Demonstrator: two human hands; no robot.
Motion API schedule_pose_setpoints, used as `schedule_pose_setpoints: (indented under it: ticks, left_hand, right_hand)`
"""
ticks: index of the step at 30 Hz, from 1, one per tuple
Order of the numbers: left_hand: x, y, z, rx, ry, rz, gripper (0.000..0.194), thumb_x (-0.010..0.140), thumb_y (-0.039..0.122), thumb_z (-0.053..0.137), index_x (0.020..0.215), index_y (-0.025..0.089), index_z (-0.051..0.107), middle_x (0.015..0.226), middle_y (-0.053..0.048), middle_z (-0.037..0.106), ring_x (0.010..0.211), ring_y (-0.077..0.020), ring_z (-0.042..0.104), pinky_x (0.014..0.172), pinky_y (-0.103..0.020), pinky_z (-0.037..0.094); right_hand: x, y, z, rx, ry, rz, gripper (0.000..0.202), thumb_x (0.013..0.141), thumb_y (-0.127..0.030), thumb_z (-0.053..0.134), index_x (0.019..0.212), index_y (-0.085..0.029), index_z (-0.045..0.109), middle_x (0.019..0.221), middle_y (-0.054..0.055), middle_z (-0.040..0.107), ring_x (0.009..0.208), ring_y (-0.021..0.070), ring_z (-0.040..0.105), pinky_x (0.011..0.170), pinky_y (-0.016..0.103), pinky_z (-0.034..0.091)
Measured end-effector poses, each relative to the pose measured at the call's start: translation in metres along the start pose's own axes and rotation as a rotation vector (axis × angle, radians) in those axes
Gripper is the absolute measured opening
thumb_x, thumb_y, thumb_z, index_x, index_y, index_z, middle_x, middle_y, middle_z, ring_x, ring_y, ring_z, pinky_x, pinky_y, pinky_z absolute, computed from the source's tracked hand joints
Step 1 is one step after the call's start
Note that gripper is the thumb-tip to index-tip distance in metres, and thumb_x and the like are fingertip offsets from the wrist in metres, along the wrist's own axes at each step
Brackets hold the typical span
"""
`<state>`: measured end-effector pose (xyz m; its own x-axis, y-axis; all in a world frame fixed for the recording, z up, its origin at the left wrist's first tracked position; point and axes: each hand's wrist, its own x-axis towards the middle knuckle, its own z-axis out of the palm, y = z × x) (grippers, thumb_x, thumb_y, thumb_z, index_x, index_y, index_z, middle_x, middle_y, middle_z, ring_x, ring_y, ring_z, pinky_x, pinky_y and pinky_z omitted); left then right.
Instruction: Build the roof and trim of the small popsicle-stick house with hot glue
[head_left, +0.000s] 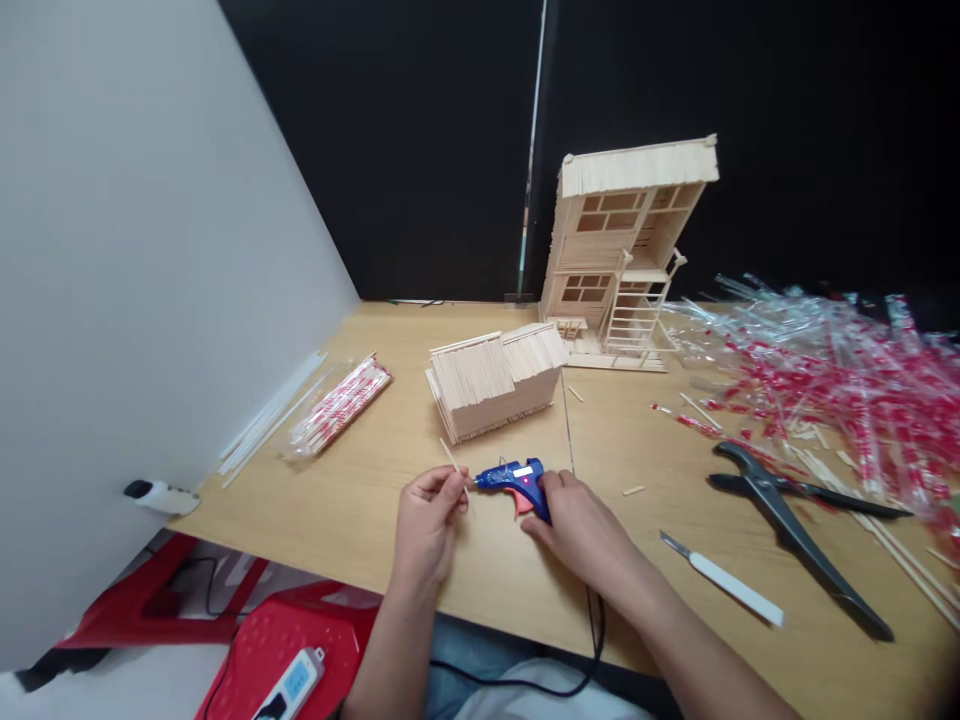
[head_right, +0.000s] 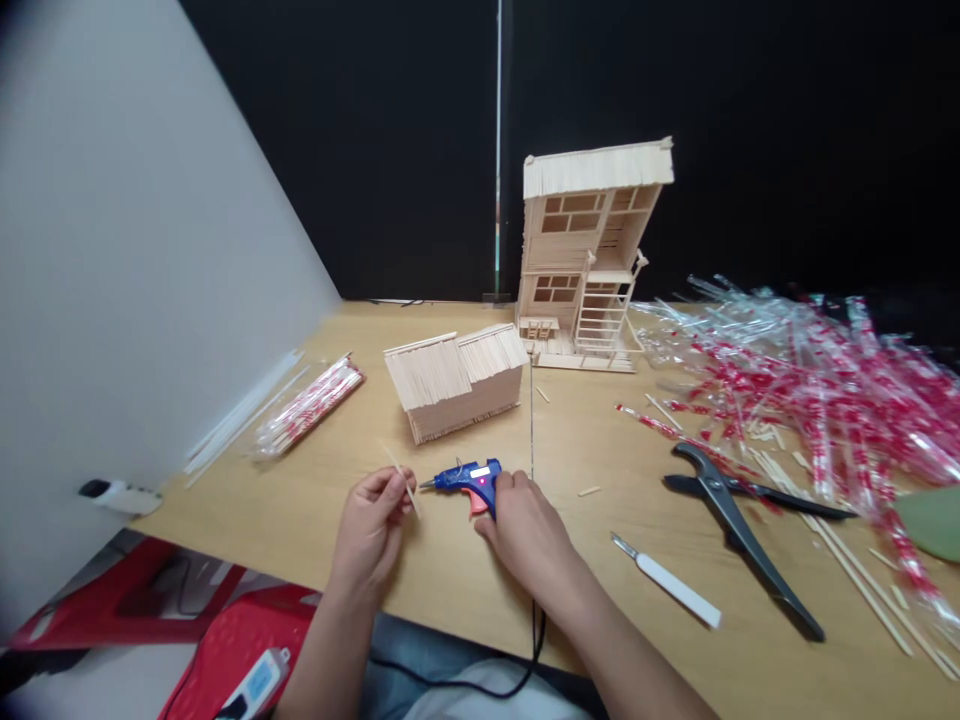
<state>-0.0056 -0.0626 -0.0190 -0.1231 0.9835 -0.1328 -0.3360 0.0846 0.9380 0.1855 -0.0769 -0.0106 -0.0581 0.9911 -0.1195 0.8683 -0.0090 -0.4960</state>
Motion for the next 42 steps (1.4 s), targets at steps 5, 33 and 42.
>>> schedule_pose_setpoints:
  ticks: [5, 33, 42]
  left_hand:
    - [-0.007, 0.011, 0.002, -0.347, -0.070, -0.221, 0.033, 0.057, 0.032, 0.091, 0.073, 0.011, 0.070, 0.065, -0.001, 0.063, 0.052, -0.0033, 0.049, 0.047, -0.011, 0.038]
    - [-0.014, 0.006, 0.034, -0.190, -0.130, -0.227, 0.036, 0.054, 0.036, 0.092, 0.065, 0.011, 0.069, 0.062, -0.002, 0.064, 0.050, -0.0050, 0.051, 0.047, -0.015, 0.038]
    - [-0.015, 0.005, 0.030, -0.186, -0.129, -0.216, 0.034, 0.056, 0.036, 0.091, 0.064, 0.012, 0.068, 0.063, -0.002, 0.064, 0.050, -0.0050, 0.051, 0.046, -0.015, 0.038]
  right_hand:
    - [0.007, 0.013, 0.009, 0.001, -0.080, 0.021, 0.012, 0.078, -0.016, 0.057, 0.089, -0.012, 0.061, 0.084, 0.015, 0.068, 0.075, 0.0252, 0.064, 0.065, 0.031, 0.041]
    - [-0.045, -0.003, -0.019, 1.175, -0.015, -0.102, 0.047, 0.094, -0.061, 0.045, 0.099, -0.016, 0.057, 0.056, -0.003, 0.050, 0.046, 0.0120, 0.045, 0.047, 0.026, 0.032]
    - [-0.046, -0.006, -0.019, 1.162, -0.036, -0.092, 0.047, 0.093, -0.062, 0.045, 0.096, -0.017, 0.055, 0.053, -0.003, 0.049, 0.046, 0.0128, 0.045, 0.047, 0.026, 0.031]
